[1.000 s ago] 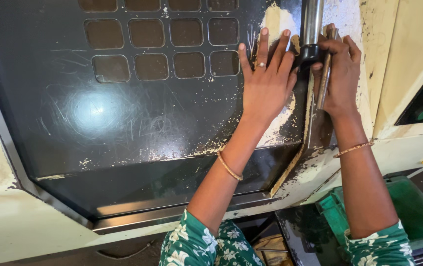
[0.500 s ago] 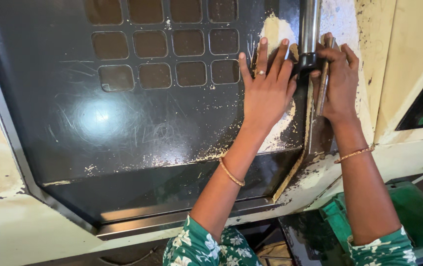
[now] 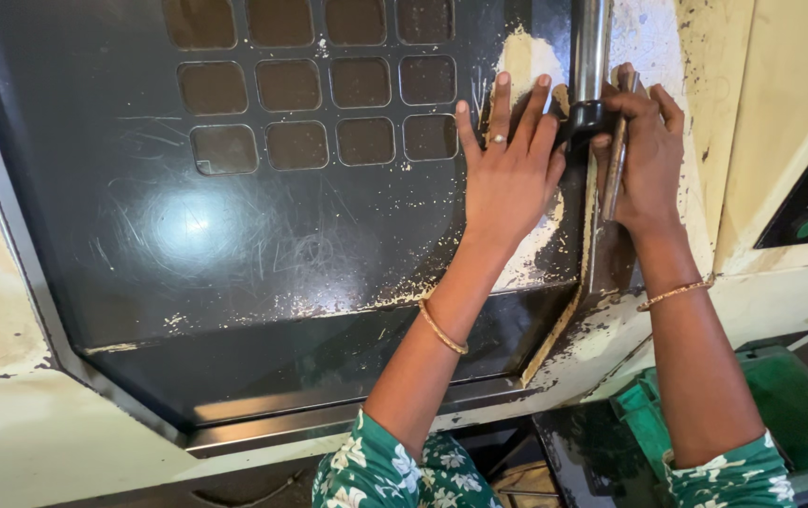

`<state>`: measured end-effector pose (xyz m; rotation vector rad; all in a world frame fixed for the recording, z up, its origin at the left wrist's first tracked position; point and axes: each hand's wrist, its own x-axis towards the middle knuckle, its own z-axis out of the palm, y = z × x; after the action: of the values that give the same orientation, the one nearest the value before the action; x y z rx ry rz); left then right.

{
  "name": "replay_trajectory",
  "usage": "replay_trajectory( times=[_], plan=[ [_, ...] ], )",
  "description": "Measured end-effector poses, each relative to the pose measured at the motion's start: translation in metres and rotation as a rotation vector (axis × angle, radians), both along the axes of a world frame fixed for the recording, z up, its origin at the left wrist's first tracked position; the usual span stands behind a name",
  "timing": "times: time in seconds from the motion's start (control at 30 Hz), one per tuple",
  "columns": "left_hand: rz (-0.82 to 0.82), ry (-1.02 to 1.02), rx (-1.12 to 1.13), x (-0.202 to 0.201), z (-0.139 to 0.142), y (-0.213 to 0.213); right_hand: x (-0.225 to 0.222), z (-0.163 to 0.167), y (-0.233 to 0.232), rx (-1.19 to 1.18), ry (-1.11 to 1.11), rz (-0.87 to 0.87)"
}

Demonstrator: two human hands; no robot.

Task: The person wipes a metal machine surface with a white cloth, then uses a metal rod to scrape residue from square indentations on the surface. They open a side panel to access internal components, wipe them, and place the rod into a green tray. The person repeats the scraping and wiping actions on the machine surface.

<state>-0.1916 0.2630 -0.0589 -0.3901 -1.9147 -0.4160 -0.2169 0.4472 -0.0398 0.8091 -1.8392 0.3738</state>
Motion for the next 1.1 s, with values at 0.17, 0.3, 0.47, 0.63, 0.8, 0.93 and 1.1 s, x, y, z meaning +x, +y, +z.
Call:
replay_trajectory(
  times=[0.17,0.3,0.47,0.63,0.8,0.93,1.1],
  plan=[
    [-0.01,0.001,0.009,-0.001,0.003,0.001,0.001,0.004,-0.001,0.013,0.02,0.001],
    [0.003,0.006,0.005,-0.001,0.004,0.004,0.003,0.006,0.0,0.013,0.024,0.002],
    [-0.003,0.021,0.012,-0.001,0.002,0.004,0.004,0.006,-0.001,0.0,-0.022,-0.001],
    [-0.004,0.013,0.008,-0.001,0.001,0.002,0.004,0.002,-0.003,-0.005,0.014,0.008],
    [-0.008,0.038,0.012,-0.003,-0.001,0.002,-0.003,-0.001,0.0,-0.007,0.0,-0.016],
    [-0.009,0.026,0.01,-0.008,-0.005,-0.001,-0.012,-0.007,-0.001,-0.007,0.016,-0.028],
    [-0.007,0.04,0.022,-0.014,-0.007,-0.002,-0.018,-0.01,-0.003,-0.004,0.023,-0.026]
  ],
)
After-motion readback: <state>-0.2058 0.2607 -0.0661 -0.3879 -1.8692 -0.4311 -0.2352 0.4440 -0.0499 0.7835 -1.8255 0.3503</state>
